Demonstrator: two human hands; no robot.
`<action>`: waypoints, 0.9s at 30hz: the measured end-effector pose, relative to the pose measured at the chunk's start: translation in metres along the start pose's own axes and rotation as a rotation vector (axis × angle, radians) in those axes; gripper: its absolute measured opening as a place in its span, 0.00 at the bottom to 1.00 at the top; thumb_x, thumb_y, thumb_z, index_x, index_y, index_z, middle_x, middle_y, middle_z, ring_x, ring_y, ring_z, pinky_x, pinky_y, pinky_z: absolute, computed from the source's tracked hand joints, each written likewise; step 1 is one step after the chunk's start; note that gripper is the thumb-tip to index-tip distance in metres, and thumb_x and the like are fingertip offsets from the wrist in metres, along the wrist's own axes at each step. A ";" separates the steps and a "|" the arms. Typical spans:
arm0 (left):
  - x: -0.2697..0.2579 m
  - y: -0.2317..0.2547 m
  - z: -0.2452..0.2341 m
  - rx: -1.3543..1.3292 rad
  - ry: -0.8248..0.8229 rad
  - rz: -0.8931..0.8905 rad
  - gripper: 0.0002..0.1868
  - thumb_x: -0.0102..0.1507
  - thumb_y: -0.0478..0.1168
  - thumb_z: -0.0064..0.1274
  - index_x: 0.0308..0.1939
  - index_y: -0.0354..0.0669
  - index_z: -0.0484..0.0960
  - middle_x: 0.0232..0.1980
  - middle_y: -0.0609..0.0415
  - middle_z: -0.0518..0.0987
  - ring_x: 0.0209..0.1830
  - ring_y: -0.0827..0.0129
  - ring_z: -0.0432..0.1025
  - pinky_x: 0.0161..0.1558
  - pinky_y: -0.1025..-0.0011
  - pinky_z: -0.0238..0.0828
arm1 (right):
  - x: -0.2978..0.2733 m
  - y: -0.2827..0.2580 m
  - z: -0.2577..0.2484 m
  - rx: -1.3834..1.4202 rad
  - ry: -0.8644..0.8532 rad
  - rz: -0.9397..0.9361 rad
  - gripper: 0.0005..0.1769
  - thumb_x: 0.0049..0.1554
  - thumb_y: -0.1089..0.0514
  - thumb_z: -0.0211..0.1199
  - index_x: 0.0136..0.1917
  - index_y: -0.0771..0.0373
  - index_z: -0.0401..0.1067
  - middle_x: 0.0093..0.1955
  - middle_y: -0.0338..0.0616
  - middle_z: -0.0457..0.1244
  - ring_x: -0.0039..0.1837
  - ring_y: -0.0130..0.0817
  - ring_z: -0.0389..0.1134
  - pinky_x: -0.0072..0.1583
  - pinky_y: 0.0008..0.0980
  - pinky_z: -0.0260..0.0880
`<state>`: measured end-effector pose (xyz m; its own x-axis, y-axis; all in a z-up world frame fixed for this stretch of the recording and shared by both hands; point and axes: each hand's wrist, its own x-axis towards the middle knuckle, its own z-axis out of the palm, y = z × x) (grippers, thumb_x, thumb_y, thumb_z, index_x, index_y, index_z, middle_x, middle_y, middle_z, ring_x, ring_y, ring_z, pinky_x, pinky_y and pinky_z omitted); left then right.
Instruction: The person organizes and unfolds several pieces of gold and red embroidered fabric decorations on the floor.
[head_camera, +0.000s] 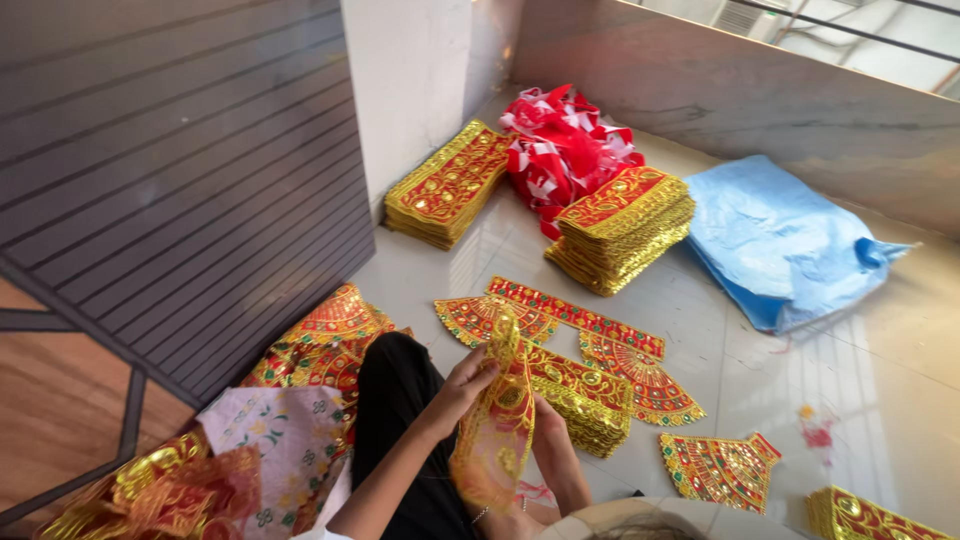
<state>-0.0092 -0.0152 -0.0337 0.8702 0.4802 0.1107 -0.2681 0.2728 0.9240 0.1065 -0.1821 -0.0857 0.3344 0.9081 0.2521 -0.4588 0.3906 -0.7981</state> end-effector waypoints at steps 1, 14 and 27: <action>0.003 -0.003 0.007 -0.001 -0.011 -0.005 0.25 0.71 0.41 0.47 0.72 0.44 0.68 0.65 0.58 0.77 0.63 0.76 0.70 0.63 0.74 0.67 | -0.003 -0.001 -0.012 -0.068 0.059 0.048 0.54 0.55 0.25 0.59 0.75 0.71 0.58 0.74 0.52 0.60 0.74 0.39 0.61 0.74 0.45 0.56; 0.062 -0.035 0.020 -0.880 0.224 0.073 0.19 0.71 0.44 0.46 0.64 0.43 0.73 0.62 0.53 0.78 0.63 0.63 0.71 0.65 0.59 0.66 | -0.009 0.015 -0.105 0.033 0.380 0.120 0.27 0.55 0.54 0.65 0.65 0.67 0.67 0.58 0.46 0.71 0.59 0.36 0.74 0.64 0.38 0.73; 0.123 -0.098 -0.028 0.057 0.297 0.137 0.33 0.59 0.30 0.61 0.68 0.50 0.73 0.68 0.57 0.72 0.69 0.70 0.63 0.68 0.68 0.58 | -0.019 -0.027 -0.189 -0.661 0.981 -0.004 0.15 0.60 0.55 0.64 0.56 0.65 0.76 0.39 0.35 0.70 0.32 0.18 0.54 0.34 0.22 0.53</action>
<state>0.1125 0.0401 -0.1209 0.6669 0.7335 0.1315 -0.3434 0.1459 0.9278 0.2682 -0.2387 -0.1730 0.9560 0.2903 -0.0425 -0.0375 -0.0229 -0.9990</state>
